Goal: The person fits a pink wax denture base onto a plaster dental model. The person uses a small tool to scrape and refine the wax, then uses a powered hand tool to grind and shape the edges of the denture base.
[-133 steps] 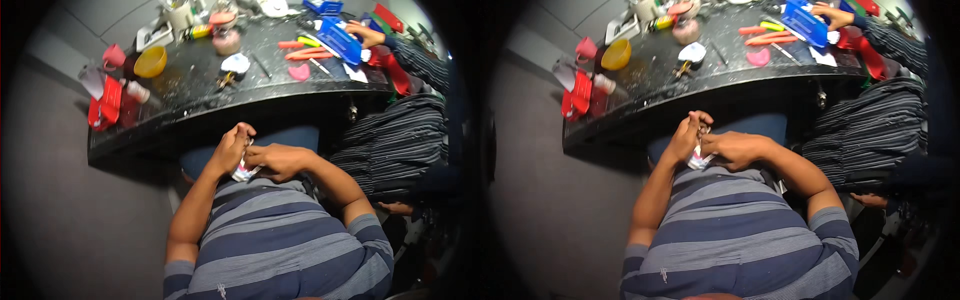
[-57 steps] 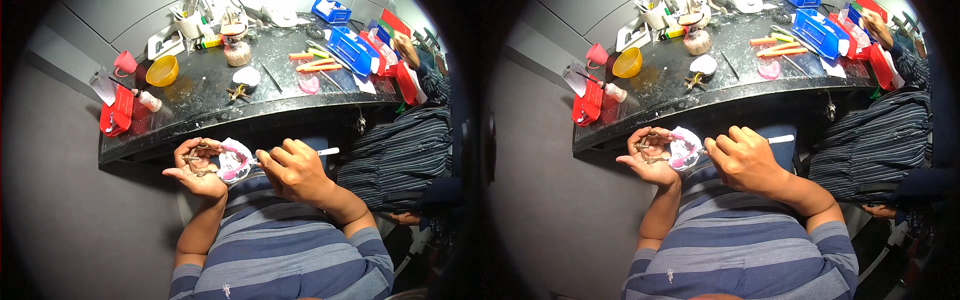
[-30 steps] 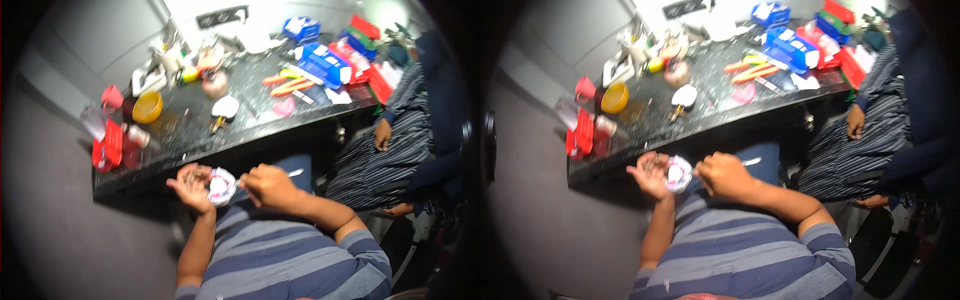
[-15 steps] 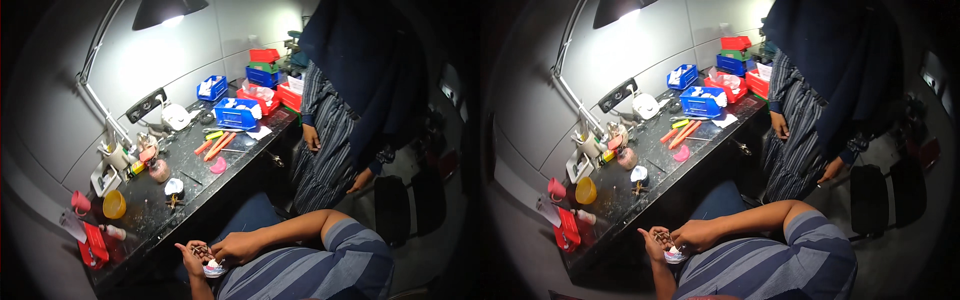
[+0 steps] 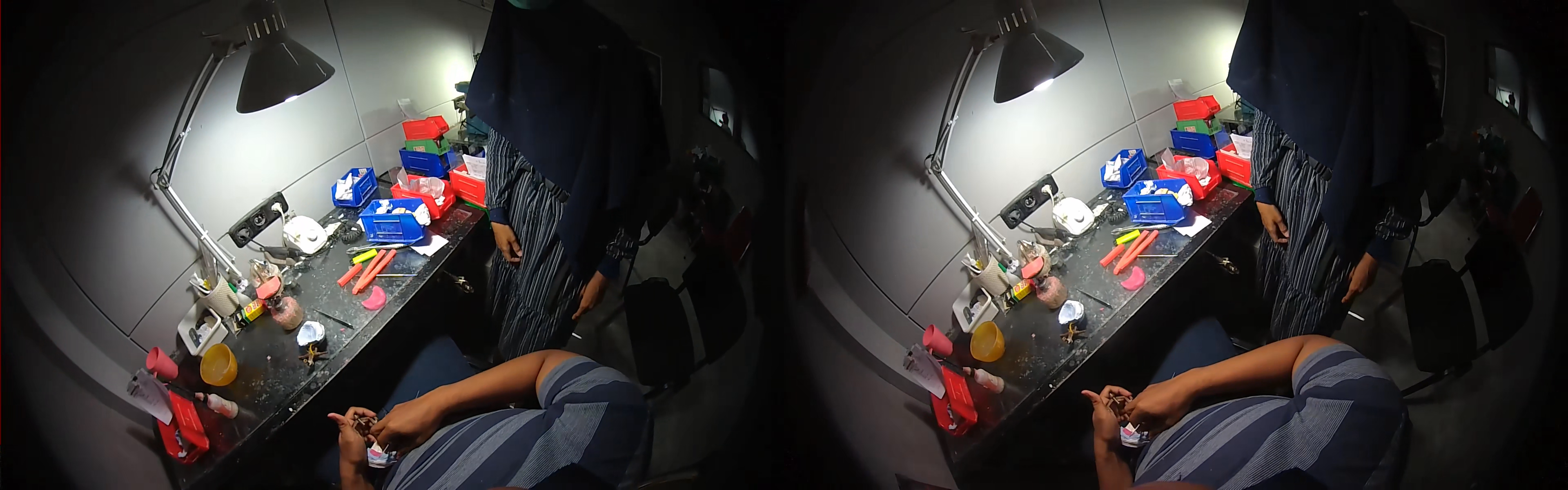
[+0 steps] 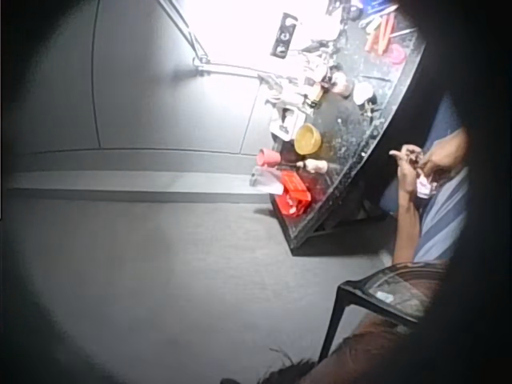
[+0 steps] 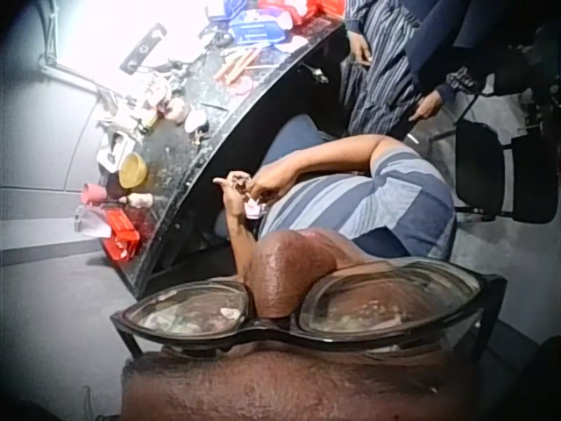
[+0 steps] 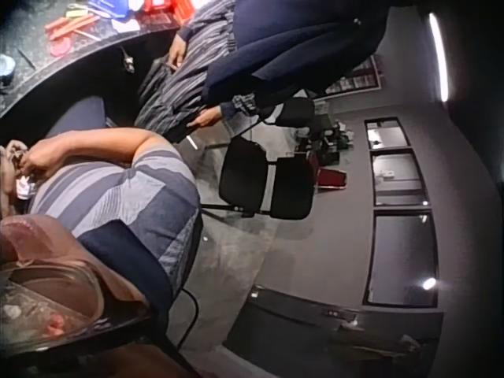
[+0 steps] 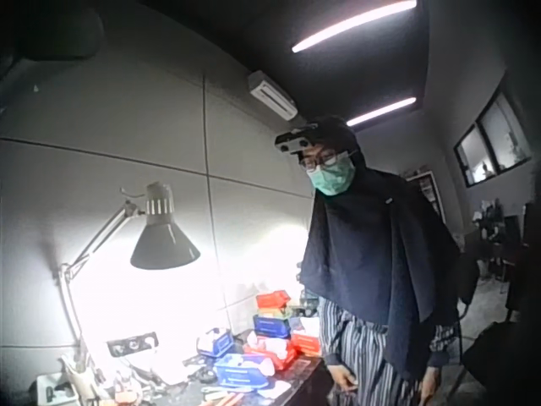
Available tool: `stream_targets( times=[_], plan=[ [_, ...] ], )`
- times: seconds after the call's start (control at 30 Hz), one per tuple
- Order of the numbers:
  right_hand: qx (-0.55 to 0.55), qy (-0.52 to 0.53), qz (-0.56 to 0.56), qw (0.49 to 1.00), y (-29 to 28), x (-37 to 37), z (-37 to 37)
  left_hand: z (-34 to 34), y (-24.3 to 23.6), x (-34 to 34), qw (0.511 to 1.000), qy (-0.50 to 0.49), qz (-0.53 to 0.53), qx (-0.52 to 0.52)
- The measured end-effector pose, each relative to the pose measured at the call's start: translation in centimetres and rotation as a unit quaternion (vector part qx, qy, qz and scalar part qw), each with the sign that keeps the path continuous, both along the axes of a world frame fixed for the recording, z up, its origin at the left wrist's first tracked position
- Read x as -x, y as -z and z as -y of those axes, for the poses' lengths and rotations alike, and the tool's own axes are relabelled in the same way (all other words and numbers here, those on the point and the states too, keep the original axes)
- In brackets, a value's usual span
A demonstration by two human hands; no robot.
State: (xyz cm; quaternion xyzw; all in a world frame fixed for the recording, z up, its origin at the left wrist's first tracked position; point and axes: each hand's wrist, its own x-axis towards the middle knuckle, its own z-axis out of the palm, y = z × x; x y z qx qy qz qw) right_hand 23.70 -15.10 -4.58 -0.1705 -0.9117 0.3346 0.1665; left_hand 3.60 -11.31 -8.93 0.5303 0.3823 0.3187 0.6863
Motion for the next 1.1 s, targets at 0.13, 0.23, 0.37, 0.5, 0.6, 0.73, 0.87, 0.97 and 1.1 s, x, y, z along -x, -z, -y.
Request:
stream_targets(
  times=[0.13, 0.23, 0.37, 0.5, 0.6, 0.73, 0.87, 0.97, 1.1],
  plan=[
    [-0.018, -0.022, 0.004, 1.0, -0.8, -0.2, 0.1, -0.3, 0.7, 0.1, 0.999, 0.03, 0.014, -0.024],
    [-0.01, -0.036, 0.067, 0.997, -0.4, 0.0, -0.3, 0.0, 0.8, -0.4, 0.999, 0.034, 0.019, -0.032],
    [0.0, -0.05, 0.093, 0.994, -1.4, -0.3, -0.2, -0.1, 0.4, -1.2, 0.997, 0.049, 0.002, -0.059],
    [-0.023, -0.072, 0.091, 0.993, -1.2, -0.1, -0.6, 0.0, 0.1, -1.1, 0.996, 0.058, -0.014, -0.061],
    [-0.018, -0.076, 0.092, 0.993, -1.4, -0.2, -0.3, 0.0, 0.1, -1.3, 0.995, 0.063, -0.009, -0.078],
    [0.008, -0.076, 0.01, 0.997, -1.0, -0.1, -1.0, -2.3, 5.4, 1.3, 0.996, -0.039, 0.0, -0.075],
    [0.05, -0.077, -0.129, 0.987, 0.3, -0.4, -1.1, -0.9, 4.5, 1.7, 0.985, -0.133, -0.035, -0.104],
    [0.19, 0.062, -0.008, 0.98, -0.7, 0.3, 0.5, 0.6, 2.5, 1.3, 0.975, -0.154, -0.072, -0.142],
    [0.158, 0.141, 0.043, 0.976, -2.8, 1.0, 1.8, 1.6, 1.2, 0.9, 0.954, -0.189, -0.1, -0.21]
  ],
)
